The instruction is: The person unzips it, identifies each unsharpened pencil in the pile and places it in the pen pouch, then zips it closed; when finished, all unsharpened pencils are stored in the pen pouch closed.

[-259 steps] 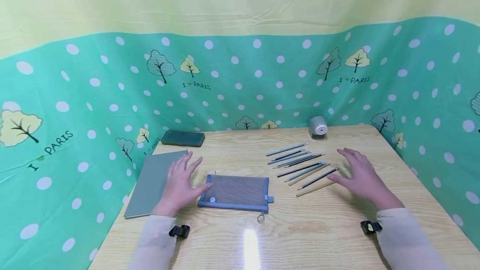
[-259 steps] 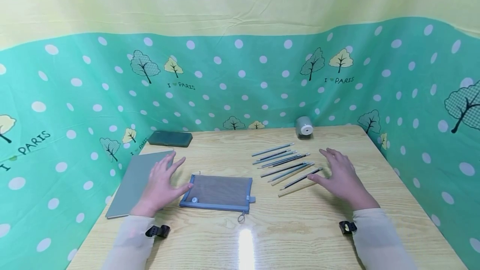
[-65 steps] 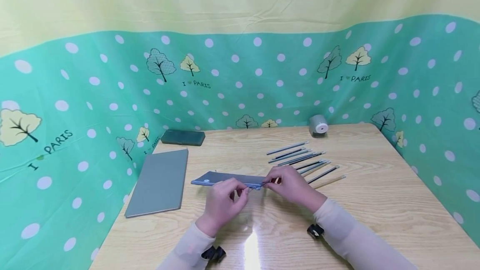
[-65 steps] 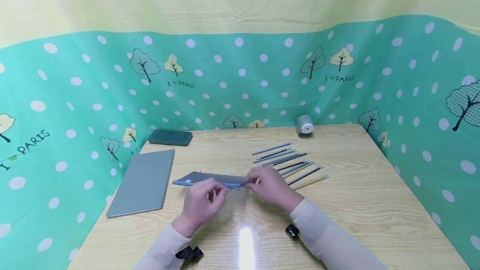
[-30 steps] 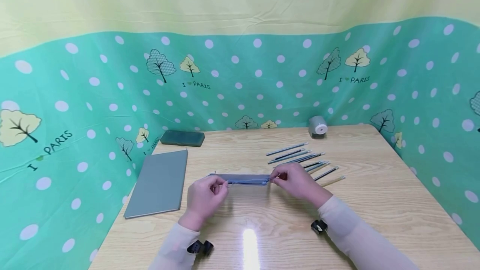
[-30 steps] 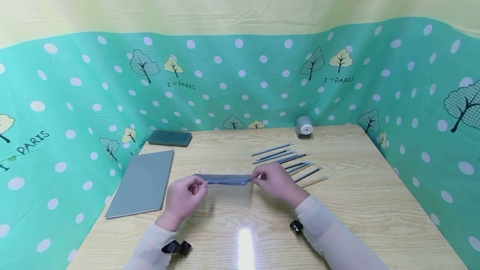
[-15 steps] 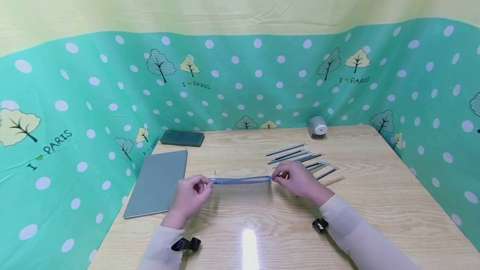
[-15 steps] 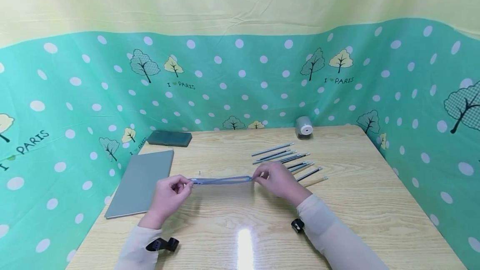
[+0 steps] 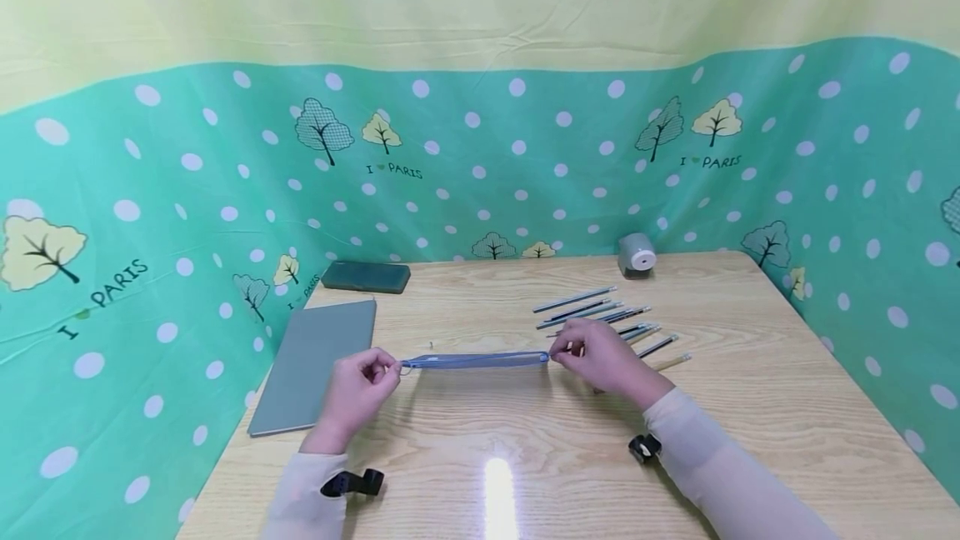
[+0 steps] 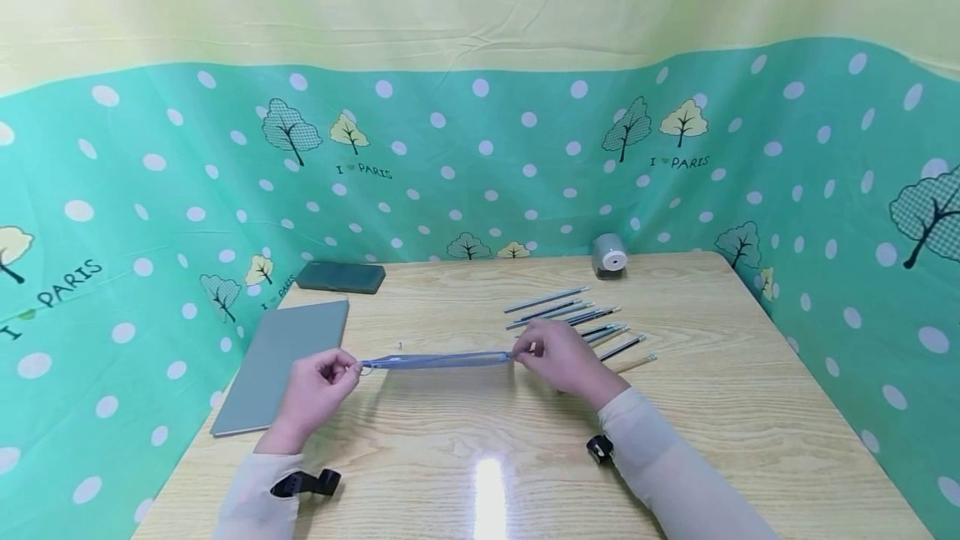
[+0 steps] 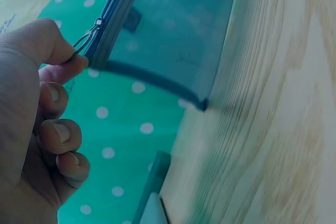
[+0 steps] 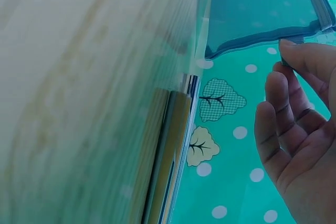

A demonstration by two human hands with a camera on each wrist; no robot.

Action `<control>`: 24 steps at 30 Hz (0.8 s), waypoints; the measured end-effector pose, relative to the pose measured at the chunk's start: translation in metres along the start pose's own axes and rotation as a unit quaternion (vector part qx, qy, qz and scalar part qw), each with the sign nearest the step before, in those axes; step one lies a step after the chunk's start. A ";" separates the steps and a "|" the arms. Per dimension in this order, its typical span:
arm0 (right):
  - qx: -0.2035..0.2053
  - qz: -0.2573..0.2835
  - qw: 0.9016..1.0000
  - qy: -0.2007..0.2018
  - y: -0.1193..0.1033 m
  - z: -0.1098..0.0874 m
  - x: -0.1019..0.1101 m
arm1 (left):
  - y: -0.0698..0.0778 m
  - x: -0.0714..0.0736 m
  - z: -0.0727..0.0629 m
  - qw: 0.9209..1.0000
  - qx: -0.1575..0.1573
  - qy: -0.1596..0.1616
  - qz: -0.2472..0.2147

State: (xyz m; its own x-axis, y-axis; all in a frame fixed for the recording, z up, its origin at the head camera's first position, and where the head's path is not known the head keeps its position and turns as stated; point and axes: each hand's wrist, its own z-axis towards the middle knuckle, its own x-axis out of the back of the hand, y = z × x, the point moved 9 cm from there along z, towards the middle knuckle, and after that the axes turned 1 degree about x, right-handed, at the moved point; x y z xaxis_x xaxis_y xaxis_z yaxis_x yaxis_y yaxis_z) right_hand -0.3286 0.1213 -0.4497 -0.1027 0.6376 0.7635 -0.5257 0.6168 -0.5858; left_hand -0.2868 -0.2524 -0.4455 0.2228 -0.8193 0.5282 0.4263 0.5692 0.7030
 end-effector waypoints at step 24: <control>0.012 0.002 1.000 -0.009 -0.003 0.000 0.004 | -0.011 0.022 -0.001 0.999 0.039 -0.004 -0.012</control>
State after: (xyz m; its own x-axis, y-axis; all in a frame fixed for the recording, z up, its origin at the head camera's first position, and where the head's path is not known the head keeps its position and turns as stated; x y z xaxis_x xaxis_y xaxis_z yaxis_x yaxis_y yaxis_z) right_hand -0.3276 0.1220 -0.4444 -0.1199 0.6313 0.7662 -0.5462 0.6025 -0.5820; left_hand -0.2860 -0.2768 -0.4422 0.2061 -0.8328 0.5137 0.3620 0.5526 0.7507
